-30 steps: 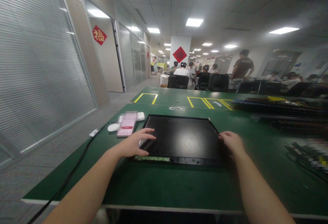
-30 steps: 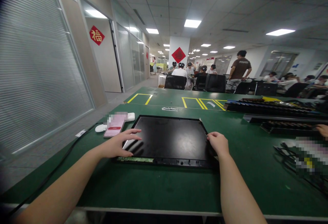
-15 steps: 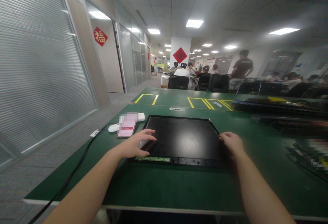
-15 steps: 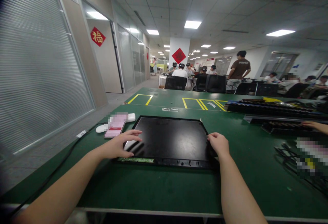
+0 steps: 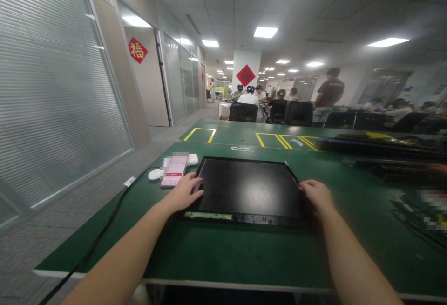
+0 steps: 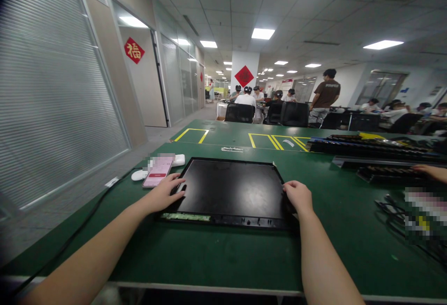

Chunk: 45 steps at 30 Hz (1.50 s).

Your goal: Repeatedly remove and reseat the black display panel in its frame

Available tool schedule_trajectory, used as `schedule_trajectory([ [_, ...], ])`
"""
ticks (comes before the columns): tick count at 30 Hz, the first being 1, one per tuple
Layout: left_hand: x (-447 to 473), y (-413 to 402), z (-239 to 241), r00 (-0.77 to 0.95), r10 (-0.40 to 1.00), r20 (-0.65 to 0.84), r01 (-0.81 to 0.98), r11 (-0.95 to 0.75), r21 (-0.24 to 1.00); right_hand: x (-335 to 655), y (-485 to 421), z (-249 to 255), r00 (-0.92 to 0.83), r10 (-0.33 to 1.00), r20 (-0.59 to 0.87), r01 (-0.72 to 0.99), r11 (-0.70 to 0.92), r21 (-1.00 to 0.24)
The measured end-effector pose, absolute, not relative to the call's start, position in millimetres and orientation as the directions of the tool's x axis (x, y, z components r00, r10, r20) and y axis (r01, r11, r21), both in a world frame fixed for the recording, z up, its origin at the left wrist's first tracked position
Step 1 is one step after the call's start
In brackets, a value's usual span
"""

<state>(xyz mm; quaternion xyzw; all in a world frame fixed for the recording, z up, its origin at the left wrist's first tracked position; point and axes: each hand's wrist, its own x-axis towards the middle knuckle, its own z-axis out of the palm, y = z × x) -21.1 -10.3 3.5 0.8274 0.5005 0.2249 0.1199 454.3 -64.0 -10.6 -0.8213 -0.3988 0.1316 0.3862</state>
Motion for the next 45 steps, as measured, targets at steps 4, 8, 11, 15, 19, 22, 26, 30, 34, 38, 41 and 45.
schedule_trajectory([
  [4, -20, -7, 0, 0.355, 0.909, 0.221, 0.798, -0.417, 0.435, 460, -60, -19, 0.665, 0.744, 0.062, 0.490, -0.372, -0.788],
  [8, -18, -7, 0, 0.337, 0.911, 0.238, 0.786, -0.411, 0.462, 467, -55, -28, 0.671, 0.741, 0.024, 0.421, -0.354, -0.835],
  [11, -17, -6, -1, 0.314, 0.916, 0.251, 0.770, -0.400, 0.496, 468, -54, -29, 0.670, 0.742, 0.006, 0.406, -0.361, -0.840],
  [15, -18, -5, -1, 0.289, 0.921, 0.262, 0.760, -0.388, 0.521, 464, -57, -23, 0.667, 0.745, 0.015, 0.444, -0.381, -0.811],
  [19, -16, -5, -1, 0.270, 0.921, 0.281, 0.765, -0.383, 0.518, 457, -61, -17, 0.650, 0.755, 0.089, 0.542, -0.378, -0.751],
  [22, -17, -4, -1, 0.252, 0.924, 0.287, 0.769, -0.371, 0.520, 455, -61, -15, 0.613, 0.775, 0.154, 0.632, -0.365, -0.683],
  [26, -18, -4, -3, 0.266, 0.919, 0.291, 0.779, -0.382, 0.497, 458, -60, -16, 0.604, 0.787, 0.128, 0.607, -0.350, -0.713],
  [30, -19, -3, -6, 0.253, 0.934, 0.254, 0.768, -0.353, 0.534, 465, -62, -18, 0.652, 0.754, 0.081, 0.503, -0.350, -0.790],
  [34, -19, -4, -5, 0.242, 0.947, 0.210, 0.769, -0.319, 0.554, 472, -62, -20, 0.690, 0.713, 0.125, 0.536, -0.387, -0.750],
  [38, -17, -6, -1, 0.239, 0.953, 0.189, 0.787, -0.303, 0.537, 473, -57, -24, 0.650, 0.759, 0.046, 0.548, -0.426, -0.720],
  [41, -16, -5, 0, 0.226, 0.954, 0.199, 0.784, -0.299, 0.544, 471, -54, -26, 0.624, 0.780, 0.047, 0.588, -0.429, -0.685],
  [45, -14, -4, -4, 0.239, 0.947, 0.214, 0.792, -0.318, 0.522, 472, -53, -29, 0.616, 0.785, 0.059, 0.608, -0.427, -0.670],
])
